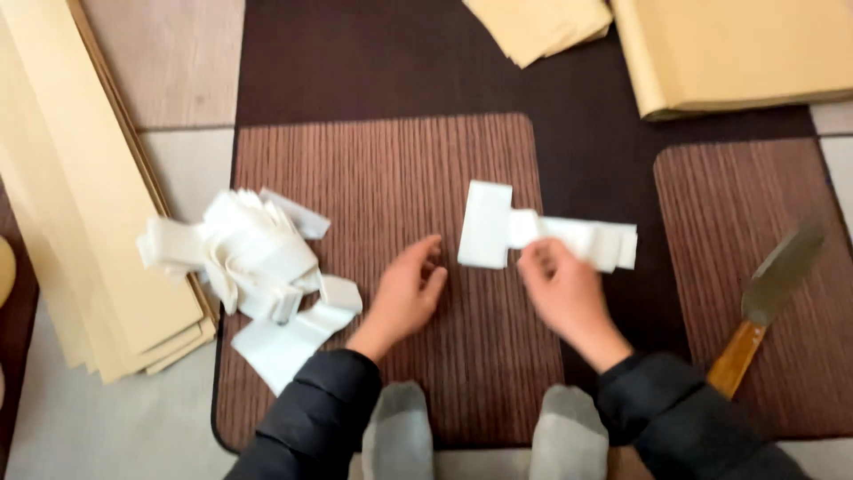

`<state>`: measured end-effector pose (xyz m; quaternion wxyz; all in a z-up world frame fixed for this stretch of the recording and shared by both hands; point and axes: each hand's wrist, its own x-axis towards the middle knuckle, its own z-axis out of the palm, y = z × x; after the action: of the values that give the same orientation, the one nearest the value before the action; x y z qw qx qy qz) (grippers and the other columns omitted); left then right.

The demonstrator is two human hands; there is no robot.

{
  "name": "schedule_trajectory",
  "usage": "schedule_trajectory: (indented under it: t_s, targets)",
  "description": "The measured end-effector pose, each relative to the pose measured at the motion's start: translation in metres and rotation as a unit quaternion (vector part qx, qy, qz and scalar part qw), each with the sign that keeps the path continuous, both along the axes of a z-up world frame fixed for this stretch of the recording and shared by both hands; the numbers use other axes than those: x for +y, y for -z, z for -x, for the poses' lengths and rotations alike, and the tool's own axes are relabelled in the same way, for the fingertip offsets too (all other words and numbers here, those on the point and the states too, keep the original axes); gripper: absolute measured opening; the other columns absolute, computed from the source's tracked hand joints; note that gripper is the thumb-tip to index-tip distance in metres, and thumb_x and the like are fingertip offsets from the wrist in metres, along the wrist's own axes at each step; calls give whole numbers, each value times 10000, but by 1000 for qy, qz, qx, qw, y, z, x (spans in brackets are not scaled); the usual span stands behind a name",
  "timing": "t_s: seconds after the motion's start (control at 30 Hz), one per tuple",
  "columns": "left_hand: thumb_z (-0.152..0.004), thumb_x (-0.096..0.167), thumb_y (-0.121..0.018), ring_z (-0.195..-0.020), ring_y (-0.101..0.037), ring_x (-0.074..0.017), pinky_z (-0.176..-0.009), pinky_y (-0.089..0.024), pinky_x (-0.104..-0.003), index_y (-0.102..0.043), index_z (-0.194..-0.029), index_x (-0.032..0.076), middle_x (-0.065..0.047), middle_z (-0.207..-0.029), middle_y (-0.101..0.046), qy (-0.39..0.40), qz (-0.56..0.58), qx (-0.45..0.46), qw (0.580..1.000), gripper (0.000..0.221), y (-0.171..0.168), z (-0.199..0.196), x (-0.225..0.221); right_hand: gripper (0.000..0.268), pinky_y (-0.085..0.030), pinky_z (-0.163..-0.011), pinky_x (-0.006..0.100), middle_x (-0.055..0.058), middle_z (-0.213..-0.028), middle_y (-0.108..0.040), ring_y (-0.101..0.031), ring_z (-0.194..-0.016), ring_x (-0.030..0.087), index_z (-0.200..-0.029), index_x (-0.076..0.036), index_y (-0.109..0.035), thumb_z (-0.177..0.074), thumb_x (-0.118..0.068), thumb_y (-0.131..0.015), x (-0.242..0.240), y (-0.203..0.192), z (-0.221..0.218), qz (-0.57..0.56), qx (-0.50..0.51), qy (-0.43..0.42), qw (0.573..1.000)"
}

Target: Picking up T-shaped white material pieces from a pile and stacking them neatly on a board

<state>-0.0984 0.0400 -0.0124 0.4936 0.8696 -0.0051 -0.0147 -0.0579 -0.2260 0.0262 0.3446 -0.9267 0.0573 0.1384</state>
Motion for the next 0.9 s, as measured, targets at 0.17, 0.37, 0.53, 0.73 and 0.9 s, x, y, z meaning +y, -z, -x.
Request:
schedule_trajectory:
  t_s: [0.17, 0.37, 0.53, 0.73, 0.9]
  targets:
    - [-1040, 60, -629, -1269, -734, -532, -1025, -628, -611, -444, -1676, -115, -371, -1419, -702, -2, 73, 57, 996, 685, 31, -27, -19, 279, -589, -1133, 520, 128, -1427, -821, -759, -1345, 336, -1316, -148, -725, -1057, -250, -704, 13, 19, 16, -118, 82, 41, 989]
    - [-1020, 34, -619, -1253, -708, -511, -1108, -575, -606, -370, -1708, -142, -332, -1398, -699, 16, 62, 45, 997, 752, 35, -24, -32, 272, -565, -1158, 497, 154, -1492, -777, -722, -1385, 312, -1358, -111, -651, -1099, -193, -644, 18, 22, 11, -159, 90, 55, 982]
    - [-1033, 29, -550, -1363, -658, -461, -1196, -519, -562, -286, -1756, -122, -281, -1464, -673, -1, 95, 88, 992, 784, 49, -25, -32, 286, -626, -1023, 436, 139, -1469, -793, -792, -1174, 261, -1371, -97, -620, -1098, -167, -668, 18, 25, 10, -173, 85, 83, 978]
    - [-1051, 16, -569, -1351, -662, -482, -1175, -536, -577, -219, -1777, -129, -315, -1477, -667, 1, 125, 82, 989, 819, 54, -15, -26, 326, -629, -1093, 436, 250, -1508, -744, -743, -1340, 319, -1422, -3, -560, -1116, -98, -624, 18, 25, 15, -248, 91, 93, 960]
    - [-1068, 133, -662, -1192, -794, -344, -1018, -645, -461, -572, -1644, 38, -175, -1316, -821, -113, 140, 48, 982, 590, 30, 11, 1, 305, -653, -990, 431, 271, -1350, -795, -795, -1188, 313, -1360, 17, -630, -1060, -32, -605, 11, 38, 16, -261, 37, 105, 959]
